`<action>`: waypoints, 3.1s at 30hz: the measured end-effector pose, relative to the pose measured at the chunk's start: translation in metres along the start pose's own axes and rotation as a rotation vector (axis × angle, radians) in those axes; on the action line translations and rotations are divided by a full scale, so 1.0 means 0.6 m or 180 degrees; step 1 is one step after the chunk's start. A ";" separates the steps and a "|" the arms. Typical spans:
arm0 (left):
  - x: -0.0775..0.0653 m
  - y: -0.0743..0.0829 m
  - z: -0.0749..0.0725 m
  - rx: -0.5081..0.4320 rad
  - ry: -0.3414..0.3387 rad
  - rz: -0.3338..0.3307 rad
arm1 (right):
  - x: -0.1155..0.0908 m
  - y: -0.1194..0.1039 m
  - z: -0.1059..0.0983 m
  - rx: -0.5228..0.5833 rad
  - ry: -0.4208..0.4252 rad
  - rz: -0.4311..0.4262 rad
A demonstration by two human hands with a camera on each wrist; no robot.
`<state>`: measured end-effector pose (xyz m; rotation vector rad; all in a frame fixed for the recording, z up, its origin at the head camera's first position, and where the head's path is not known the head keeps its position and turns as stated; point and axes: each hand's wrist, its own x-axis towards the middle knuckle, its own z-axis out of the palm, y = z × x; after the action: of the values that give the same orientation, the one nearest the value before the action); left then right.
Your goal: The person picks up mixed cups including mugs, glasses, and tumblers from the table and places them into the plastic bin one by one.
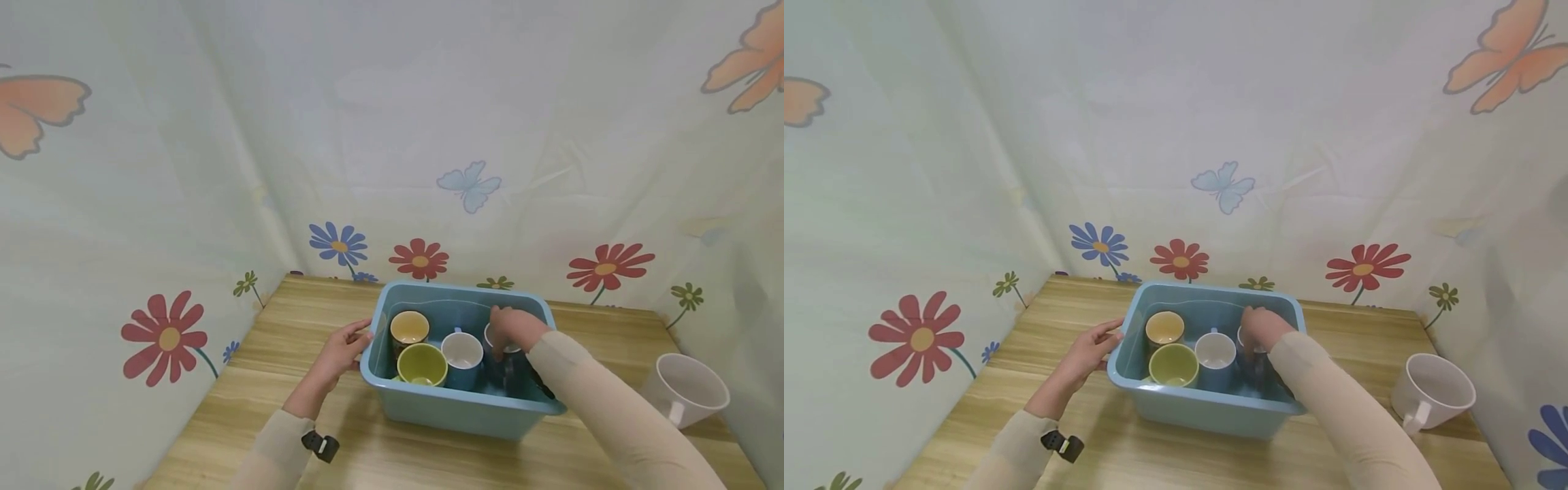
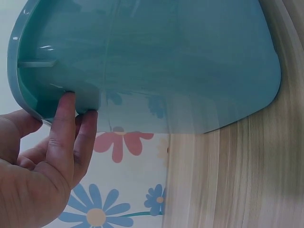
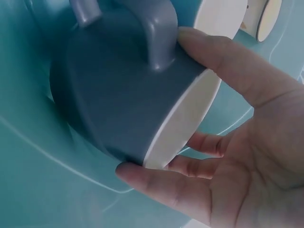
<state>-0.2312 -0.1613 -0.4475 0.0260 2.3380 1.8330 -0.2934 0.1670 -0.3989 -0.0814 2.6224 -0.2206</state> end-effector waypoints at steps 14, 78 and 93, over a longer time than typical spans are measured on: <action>0.002 0.004 0.000 0.0011 -0.0004 0.0030 | -0.015 -0.001 -0.001 -0.0031 -0.0130 -0.0057; 0.000 -0.005 0.004 -0.0029 0.0122 0.0036 | 0.083 0.011 0.069 -0.0206 -0.0054 0.0128; -0.004 0.003 0.004 0.0009 0.0069 0.0072 | 0.020 0.005 0.028 -0.0223 0.0120 -0.0178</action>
<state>-0.2284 -0.1588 -0.4459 0.0334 2.3644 1.8494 -0.2958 0.1666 -0.4198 -0.1762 2.6676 -0.1509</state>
